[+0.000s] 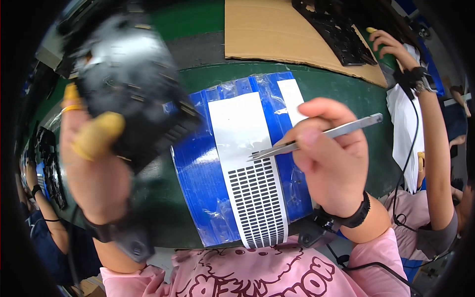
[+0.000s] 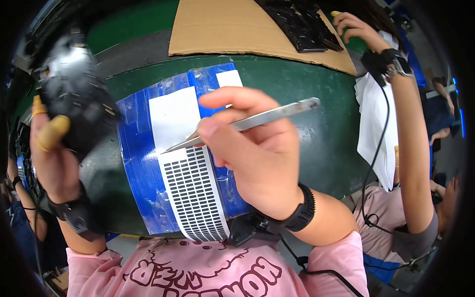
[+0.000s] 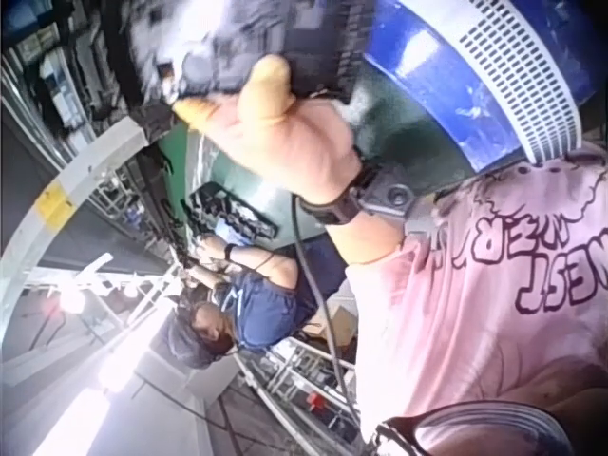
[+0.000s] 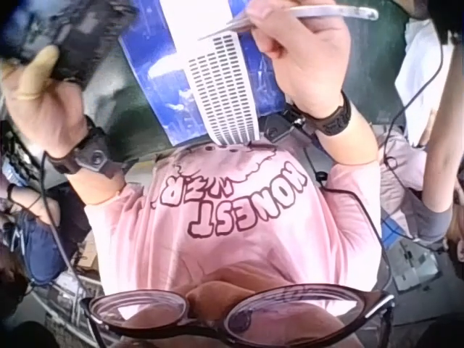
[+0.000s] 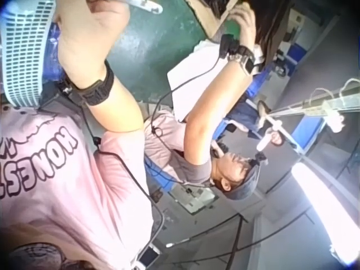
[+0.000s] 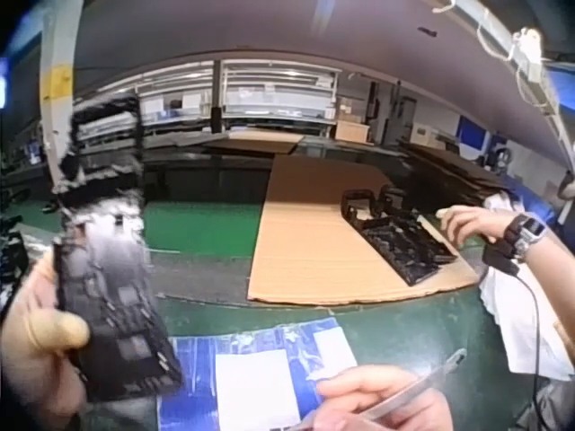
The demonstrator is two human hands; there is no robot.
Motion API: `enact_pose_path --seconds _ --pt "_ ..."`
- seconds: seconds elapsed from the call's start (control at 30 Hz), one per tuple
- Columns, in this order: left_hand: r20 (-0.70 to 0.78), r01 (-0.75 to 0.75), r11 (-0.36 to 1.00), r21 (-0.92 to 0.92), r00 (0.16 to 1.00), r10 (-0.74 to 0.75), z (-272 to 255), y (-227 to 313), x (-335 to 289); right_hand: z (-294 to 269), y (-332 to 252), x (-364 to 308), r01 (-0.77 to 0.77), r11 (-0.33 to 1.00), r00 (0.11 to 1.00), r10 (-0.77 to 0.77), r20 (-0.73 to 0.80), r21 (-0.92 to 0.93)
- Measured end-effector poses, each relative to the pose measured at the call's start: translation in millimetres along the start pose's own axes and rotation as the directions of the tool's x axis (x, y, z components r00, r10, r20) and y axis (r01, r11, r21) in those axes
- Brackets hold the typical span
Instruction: Use tweezers to carefully position and attach small components and labels onto a plastic electronic device housing.
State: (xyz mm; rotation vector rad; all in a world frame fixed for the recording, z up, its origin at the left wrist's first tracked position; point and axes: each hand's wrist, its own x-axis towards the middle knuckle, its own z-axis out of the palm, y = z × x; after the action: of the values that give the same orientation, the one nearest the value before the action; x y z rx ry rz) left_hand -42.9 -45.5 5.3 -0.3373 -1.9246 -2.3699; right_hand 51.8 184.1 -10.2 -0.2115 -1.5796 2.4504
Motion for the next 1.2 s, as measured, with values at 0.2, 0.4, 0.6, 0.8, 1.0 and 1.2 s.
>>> enact_pose_path --seconds 0.2,0.4,0.6,0.8,1.0,1.2 --pt "0.170 -0.083 0.906 -0.414 0.971 0.167 -57 20 14 9 6 1 -0.220 0.951 0.972 0.233 0.034 -0.216" --pt "-0.137 -0.037 0.967 -0.252 0.991 0.002 -63 9 17 8 8 -1 -0.217 0.945 0.971 0.235 0.045 -0.246" --pt "-0.167 0.086 0.941 -0.327 0.975 -0.147 -37 15 9 14 8 -5 -0.196 0.942 0.974 0.219 0.058 -0.271" --pt "0.012 0.093 0.789 -0.608 0.994 -0.108 -47 -4 4 16 11 -6 -0.181 0.947 0.978 0.201 0.051 -0.267" --pt "0.259 0.490 0.673 -0.555 0.870 -0.420 26 -8 -11 3 -1 -2 -0.046 0.999 0.997 0.046 0.068 -0.005" --pt "0.335 0.656 0.633 -0.411 0.755 -0.564 52 -11 -41 18 -4 -13 0.051 0.995 0.992 -0.041 0.122 -0.081"
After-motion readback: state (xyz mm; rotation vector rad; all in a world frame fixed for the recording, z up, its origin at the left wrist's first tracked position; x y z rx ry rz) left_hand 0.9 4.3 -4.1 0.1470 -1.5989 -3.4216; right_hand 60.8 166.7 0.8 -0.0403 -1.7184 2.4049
